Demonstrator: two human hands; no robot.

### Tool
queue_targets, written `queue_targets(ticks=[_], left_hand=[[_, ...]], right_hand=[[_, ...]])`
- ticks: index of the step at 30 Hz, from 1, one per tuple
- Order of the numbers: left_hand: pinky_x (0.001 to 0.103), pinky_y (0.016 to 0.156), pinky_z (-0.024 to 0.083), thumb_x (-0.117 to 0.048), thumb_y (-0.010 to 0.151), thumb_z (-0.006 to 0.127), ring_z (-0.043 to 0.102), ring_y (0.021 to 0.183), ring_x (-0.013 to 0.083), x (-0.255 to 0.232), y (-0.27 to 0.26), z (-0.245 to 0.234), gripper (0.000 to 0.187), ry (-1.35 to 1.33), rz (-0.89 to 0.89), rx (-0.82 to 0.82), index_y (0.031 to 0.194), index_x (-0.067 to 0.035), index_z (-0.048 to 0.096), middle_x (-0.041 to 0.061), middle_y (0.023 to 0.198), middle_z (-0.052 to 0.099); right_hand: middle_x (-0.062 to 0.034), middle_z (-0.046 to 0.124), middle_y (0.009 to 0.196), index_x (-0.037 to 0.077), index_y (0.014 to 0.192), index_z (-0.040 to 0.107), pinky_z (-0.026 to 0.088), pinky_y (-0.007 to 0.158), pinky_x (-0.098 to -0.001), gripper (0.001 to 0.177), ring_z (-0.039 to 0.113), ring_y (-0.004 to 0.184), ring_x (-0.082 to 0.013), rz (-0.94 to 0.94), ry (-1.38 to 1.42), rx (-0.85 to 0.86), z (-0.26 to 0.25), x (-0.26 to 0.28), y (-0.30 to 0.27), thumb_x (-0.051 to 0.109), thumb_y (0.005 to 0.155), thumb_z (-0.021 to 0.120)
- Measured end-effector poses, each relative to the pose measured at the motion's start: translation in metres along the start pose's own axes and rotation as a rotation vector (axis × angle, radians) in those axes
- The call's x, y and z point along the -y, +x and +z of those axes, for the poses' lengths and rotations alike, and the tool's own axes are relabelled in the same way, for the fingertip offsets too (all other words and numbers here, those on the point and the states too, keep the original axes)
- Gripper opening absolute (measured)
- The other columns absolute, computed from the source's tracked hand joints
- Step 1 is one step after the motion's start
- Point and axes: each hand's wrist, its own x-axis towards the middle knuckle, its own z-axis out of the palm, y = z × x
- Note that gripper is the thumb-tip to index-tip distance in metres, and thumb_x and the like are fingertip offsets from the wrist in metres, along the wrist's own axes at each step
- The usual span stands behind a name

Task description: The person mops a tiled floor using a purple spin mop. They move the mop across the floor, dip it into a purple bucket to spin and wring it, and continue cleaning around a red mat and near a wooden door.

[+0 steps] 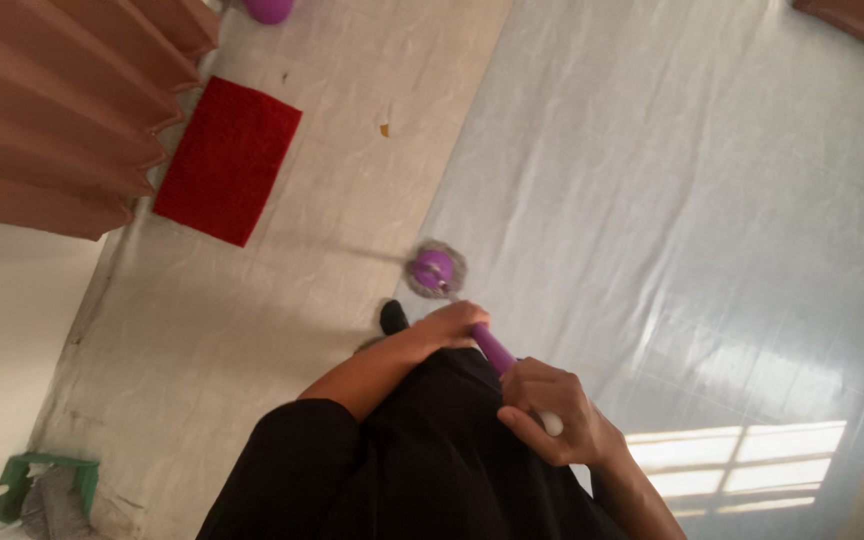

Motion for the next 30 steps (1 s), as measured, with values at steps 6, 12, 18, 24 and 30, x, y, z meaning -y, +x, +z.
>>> queue_targets(ticks=[6, 12, 18, 24, 30], left_hand=[[0.04, 0.074, 0.056, -0.003, 0.075, 0.075, 0.07, 0.081, 0.0293, 0.029, -0.027, -0.049, 0.01, 0.058, -0.01, -0.075, 0.083, -0.007, 0.07, 0.011, 0.084, 0.072], [0.038, 0.08, 0.056, -0.009, 0.085, 0.073, 0.069, 0.082, 0.0245, 0.029, 0.0, -0.09, 0.009, -0.004, -0.167, 0.009, 0.092, -0.007, 0.068, 0.009, 0.094, 0.071], [0.039, 0.085, 0.055, -0.01, 0.085, 0.076, 0.067, 0.087, 0.0252, 0.077, -0.043, -0.129, 0.009, 0.021, -0.235, -0.176, 0.089, -0.008, 0.068, 0.009, 0.095, 0.07], [0.039, 0.086, 0.055, -0.005, 0.07, 0.082, 0.067, 0.091, 0.0274, 0.105, -0.129, -0.145, 0.022, 0.038, -0.287, -0.358, 0.085, -0.01, 0.067, 0.009, 0.093, 0.069], [0.04, 0.086, 0.054, -0.006, 0.071, 0.084, 0.066, 0.093, 0.0291, 0.093, -0.12, -0.157, 0.023, -0.004, -0.282, -0.403, 0.086, -0.01, 0.067, 0.009, 0.093, 0.069]], right_hand=[[-0.0071, 0.063, 0.07, 0.004, 0.069, 0.056, 0.054, 0.071, -0.0359, 0.025, 0.065, 0.073, -0.0224, 0.086, -0.099, -0.078, 0.047, 0.005, 0.062, 0.001, 0.087, 0.071], [-0.0075, 0.063, 0.071, 0.005, 0.066, 0.055, 0.052, 0.069, -0.0365, 0.025, 0.064, 0.074, -0.0229, 0.082, -0.219, -0.051, 0.067, -0.001, 0.11, 0.002, 0.081, 0.075], [-0.0068, 0.062, 0.065, 0.008, 0.062, 0.056, 0.052, 0.071, -0.038, 0.027, 0.063, 0.066, -0.0223, 0.035, -0.098, 0.086, 0.087, -0.027, 0.155, 0.004, 0.079, 0.076], [-0.0097, 0.064, 0.07, 0.005, 0.065, 0.056, 0.055, 0.082, -0.0414, 0.027, 0.066, 0.072, -0.0265, -0.039, -0.003, 0.273, 0.114, -0.032, 0.191, 0.005, 0.085, 0.074], [-0.01, 0.065, 0.071, 0.006, 0.066, 0.061, 0.055, 0.087, -0.0428, 0.025, 0.068, 0.074, -0.025, -0.005, -0.075, 0.268, 0.117, -0.02, 0.203, 0.007, 0.087, 0.075]])
